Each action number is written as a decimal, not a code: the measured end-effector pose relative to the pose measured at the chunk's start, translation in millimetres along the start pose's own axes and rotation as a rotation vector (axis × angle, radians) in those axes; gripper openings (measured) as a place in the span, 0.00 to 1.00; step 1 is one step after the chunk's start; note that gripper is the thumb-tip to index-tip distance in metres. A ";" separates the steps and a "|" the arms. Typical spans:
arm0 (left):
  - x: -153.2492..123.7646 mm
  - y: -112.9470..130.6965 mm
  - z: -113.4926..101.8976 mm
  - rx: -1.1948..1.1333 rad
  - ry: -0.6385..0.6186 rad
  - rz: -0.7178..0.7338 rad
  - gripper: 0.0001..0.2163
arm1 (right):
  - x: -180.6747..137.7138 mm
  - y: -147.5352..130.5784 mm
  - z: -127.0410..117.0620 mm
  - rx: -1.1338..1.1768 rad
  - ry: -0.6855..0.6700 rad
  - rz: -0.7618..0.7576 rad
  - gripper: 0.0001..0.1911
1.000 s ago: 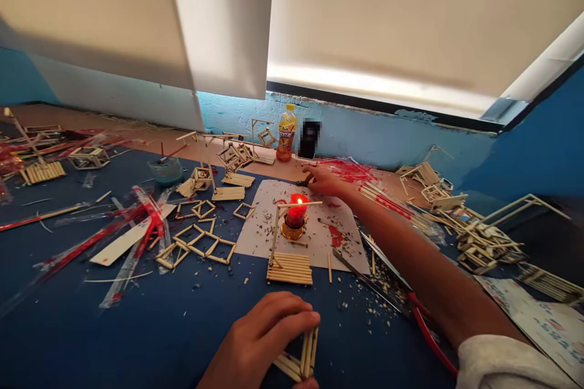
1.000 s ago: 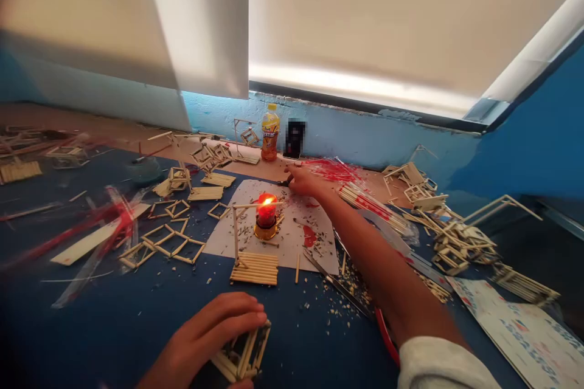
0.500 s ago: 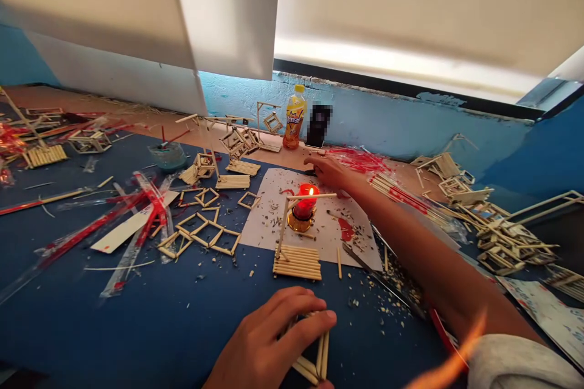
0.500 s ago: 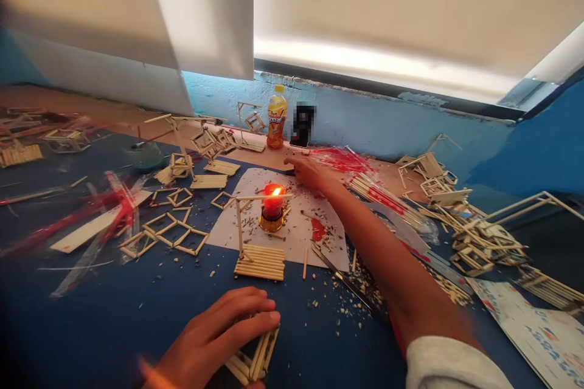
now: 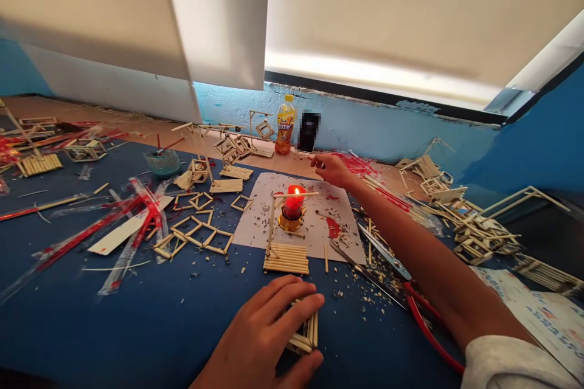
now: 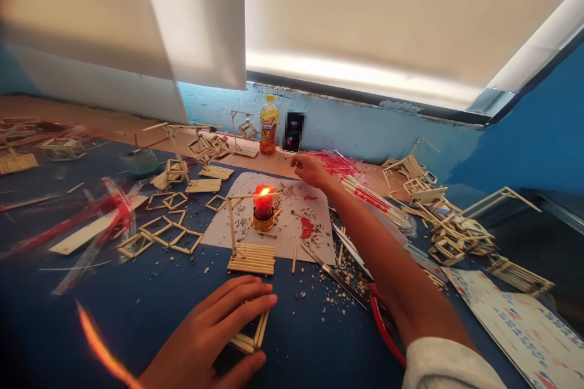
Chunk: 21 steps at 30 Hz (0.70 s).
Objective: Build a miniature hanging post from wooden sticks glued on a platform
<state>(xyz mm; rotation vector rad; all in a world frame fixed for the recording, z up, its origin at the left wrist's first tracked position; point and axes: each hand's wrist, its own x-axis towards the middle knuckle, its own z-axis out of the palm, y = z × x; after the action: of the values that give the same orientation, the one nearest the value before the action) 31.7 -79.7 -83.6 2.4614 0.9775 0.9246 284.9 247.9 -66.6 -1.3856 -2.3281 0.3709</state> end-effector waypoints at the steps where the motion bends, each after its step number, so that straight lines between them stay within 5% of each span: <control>1: 0.7 1.0 -1.1 0.015 0.001 -0.004 0.29 | -0.4 0.3 -0.9 0.016 0.015 0.007 0.17; 9: 2.1 6.8 -7.0 0.081 -0.012 -0.024 0.29 | 8.2 -2.5 0.6 0.187 0.077 0.085 0.17; 13: 1.3 7.9 -6.7 0.081 -0.019 -0.014 0.29 | 1.1 -13.7 -18.4 0.243 0.110 0.124 0.16; 18: 5.3 11.0 -9.1 0.074 -0.039 -0.083 0.29 | -41.3 -40.1 -69.7 0.294 0.151 0.079 0.10; 21: 4.3 17.0 -12.9 0.058 0.102 -0.083 0.30 | -93.9 -71.7 -92.4 0.357 0.153 0.018 0.09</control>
<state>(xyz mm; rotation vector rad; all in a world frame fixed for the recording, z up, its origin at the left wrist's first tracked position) 33.6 -87.8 -63.5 2.4211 1.1470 1.0161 312.7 133.3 26.0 -1.2144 -2.0088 0.6282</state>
